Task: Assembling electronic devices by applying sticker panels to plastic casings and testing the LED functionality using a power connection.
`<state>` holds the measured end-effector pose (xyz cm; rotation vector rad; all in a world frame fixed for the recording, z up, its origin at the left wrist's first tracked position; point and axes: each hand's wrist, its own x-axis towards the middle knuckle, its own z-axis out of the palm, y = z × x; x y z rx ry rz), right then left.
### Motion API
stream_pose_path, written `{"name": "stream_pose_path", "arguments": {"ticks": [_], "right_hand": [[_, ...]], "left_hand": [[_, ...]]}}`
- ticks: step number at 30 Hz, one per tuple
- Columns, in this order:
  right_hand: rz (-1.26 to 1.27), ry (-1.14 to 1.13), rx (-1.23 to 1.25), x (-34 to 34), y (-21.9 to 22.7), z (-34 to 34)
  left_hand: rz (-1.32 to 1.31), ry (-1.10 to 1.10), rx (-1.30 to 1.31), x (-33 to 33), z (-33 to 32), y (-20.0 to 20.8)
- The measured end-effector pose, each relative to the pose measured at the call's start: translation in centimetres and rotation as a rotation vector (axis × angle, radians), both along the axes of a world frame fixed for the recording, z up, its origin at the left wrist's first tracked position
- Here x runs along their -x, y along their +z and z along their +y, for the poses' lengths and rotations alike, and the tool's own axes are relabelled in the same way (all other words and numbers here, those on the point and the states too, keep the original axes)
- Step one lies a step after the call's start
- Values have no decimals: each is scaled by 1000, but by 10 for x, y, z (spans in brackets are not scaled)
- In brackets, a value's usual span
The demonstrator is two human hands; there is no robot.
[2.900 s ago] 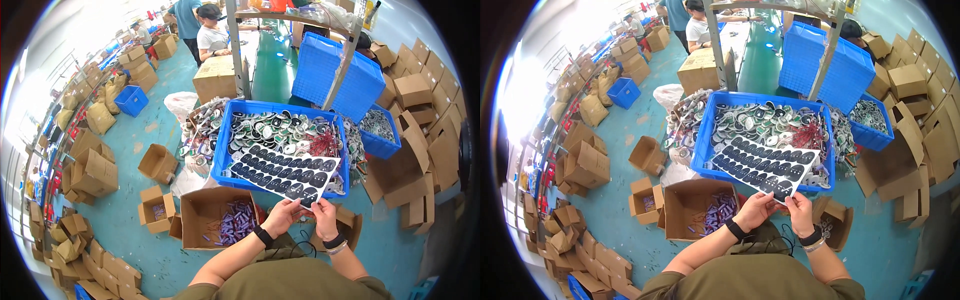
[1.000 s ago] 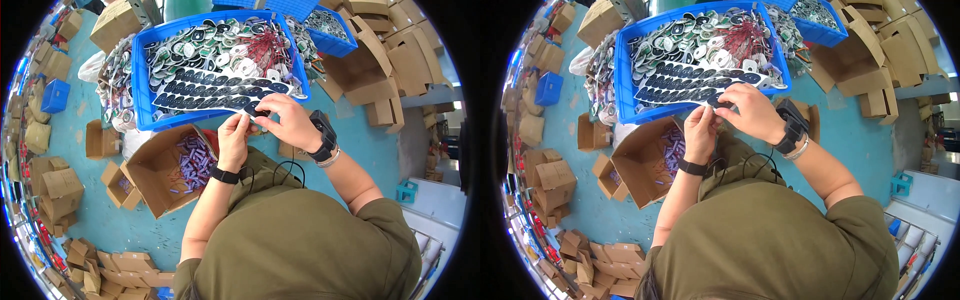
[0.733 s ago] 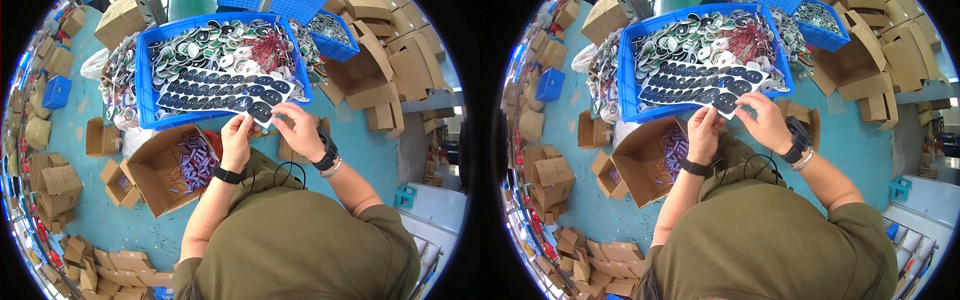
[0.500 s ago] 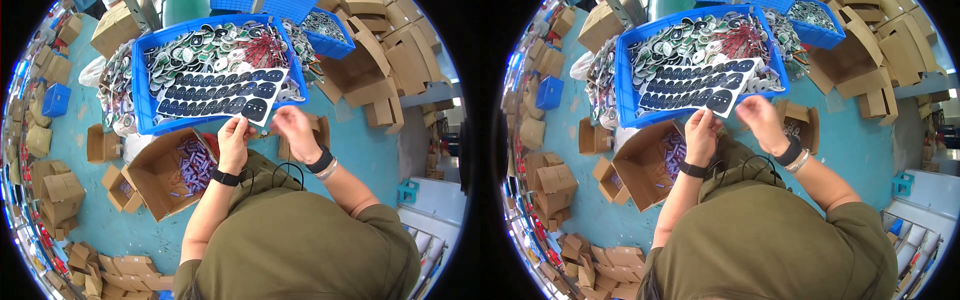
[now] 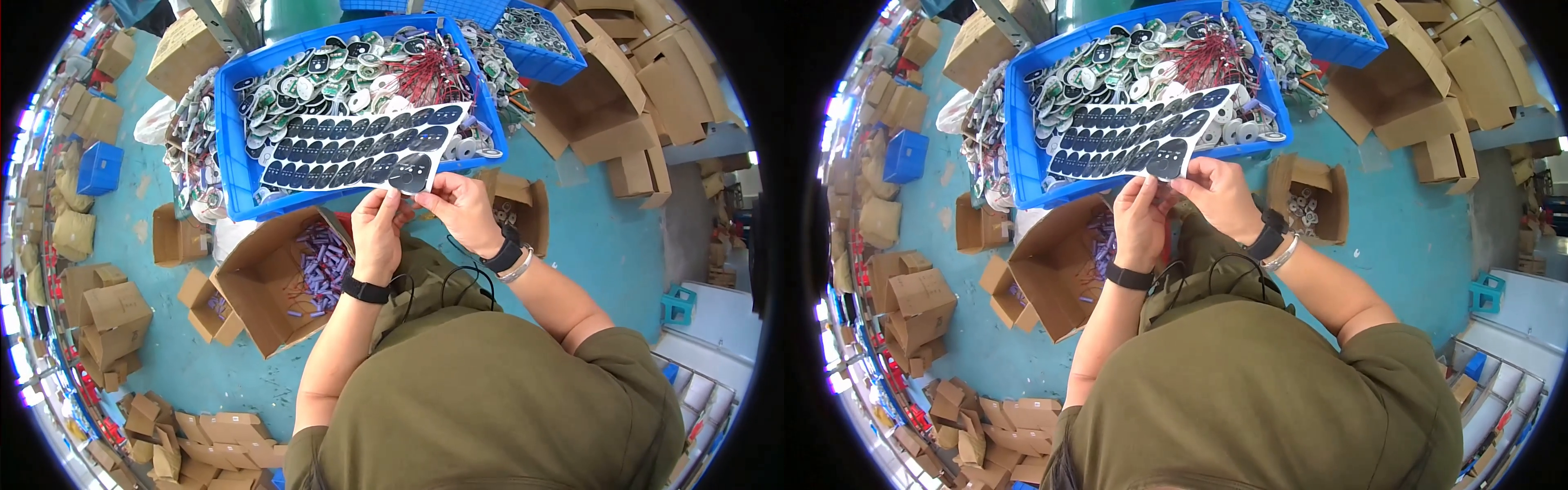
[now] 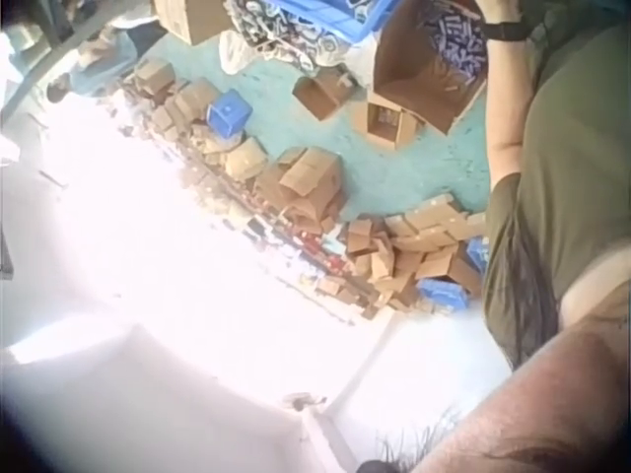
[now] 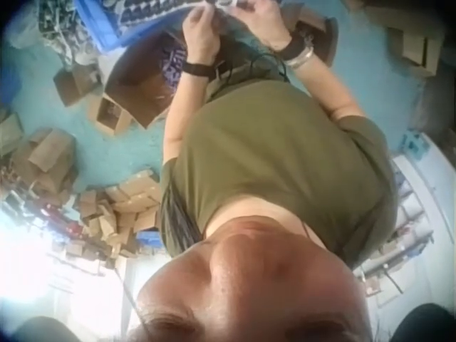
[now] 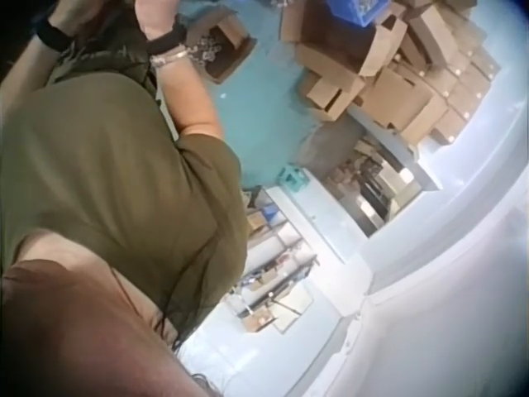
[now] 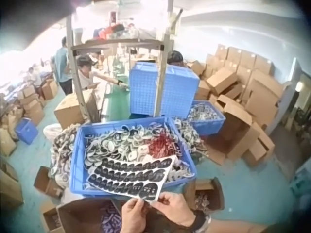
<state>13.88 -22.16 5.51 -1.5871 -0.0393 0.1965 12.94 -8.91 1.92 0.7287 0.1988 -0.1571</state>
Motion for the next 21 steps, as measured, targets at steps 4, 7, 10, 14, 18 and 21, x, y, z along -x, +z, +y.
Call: {"name": "stream_pose_path", "arguments": {"ticks": [4,7,10,14,18,21], "right_hand": [[4,-10,-158,-3,-2,3],[4,-47,-234,-4,3,8],[26,-53,-307,-5,3,10],[-21,-18,-209,-7,-2,10],[-62,-22,-56,-7,-3,13],[-114,-8,-20,-8,-6,13]], "left_hand": [[22,-10,-15,0,4,-1],[40,-27,-7,3,7,7],[155,-130,-42,14,16,19],[-372,208,-1119,17,19,30],[-609,336,-1415,3,20,42],[-699,274,-1463,-5,22,44]]}}
